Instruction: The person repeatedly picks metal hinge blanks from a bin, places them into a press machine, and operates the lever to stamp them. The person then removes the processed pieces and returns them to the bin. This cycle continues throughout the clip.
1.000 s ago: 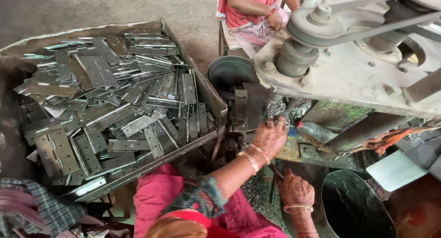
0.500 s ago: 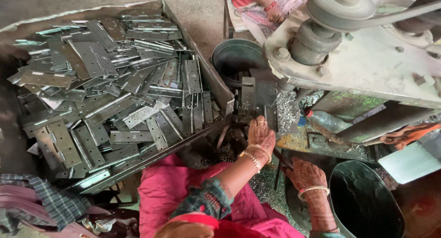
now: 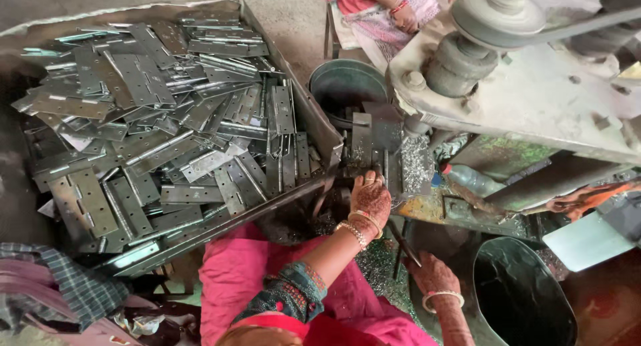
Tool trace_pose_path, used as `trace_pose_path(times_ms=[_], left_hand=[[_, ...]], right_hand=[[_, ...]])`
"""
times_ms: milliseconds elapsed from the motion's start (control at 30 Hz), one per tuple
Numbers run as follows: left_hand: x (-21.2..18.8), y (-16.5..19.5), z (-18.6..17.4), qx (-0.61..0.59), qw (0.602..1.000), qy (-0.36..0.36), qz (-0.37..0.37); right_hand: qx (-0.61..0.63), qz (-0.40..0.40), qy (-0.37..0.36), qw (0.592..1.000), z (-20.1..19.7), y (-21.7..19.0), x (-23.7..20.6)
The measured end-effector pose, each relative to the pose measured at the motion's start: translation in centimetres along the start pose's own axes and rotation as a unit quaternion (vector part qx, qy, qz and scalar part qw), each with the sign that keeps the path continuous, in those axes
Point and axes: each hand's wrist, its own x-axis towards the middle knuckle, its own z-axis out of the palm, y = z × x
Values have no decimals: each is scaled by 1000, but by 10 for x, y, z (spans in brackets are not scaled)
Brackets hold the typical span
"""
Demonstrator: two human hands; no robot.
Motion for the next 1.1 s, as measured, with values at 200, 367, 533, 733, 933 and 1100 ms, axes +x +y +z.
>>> trace_pose_path(times_ms=[200, 367, 533, 733, 933, 1100], left_hand=[[-2, 0, -23, 44, 995, -93, 19], [15, -5, -14, 36, 998, -43, 17], [40, 0, 3, 81, 995, -52, 11], [39, -1, 7, 70, 997, 8, -16], [49, -4, -2, 77, 997, -3, -1], [50, -3, -6, 92, 995, 22, -16]], right_hand=[[57, 27, 14, 998, 41, 3, -5], [105, 53, -42, 992, 36, 2, -8], [37, 27, 8, 999, 6, 4, 12], [127, 39, -9, 991, 52, -1, -8], [4, -24, 63, 998, 26, 13, 11], [111, 62, -32, 991, 38, -9, -9]])
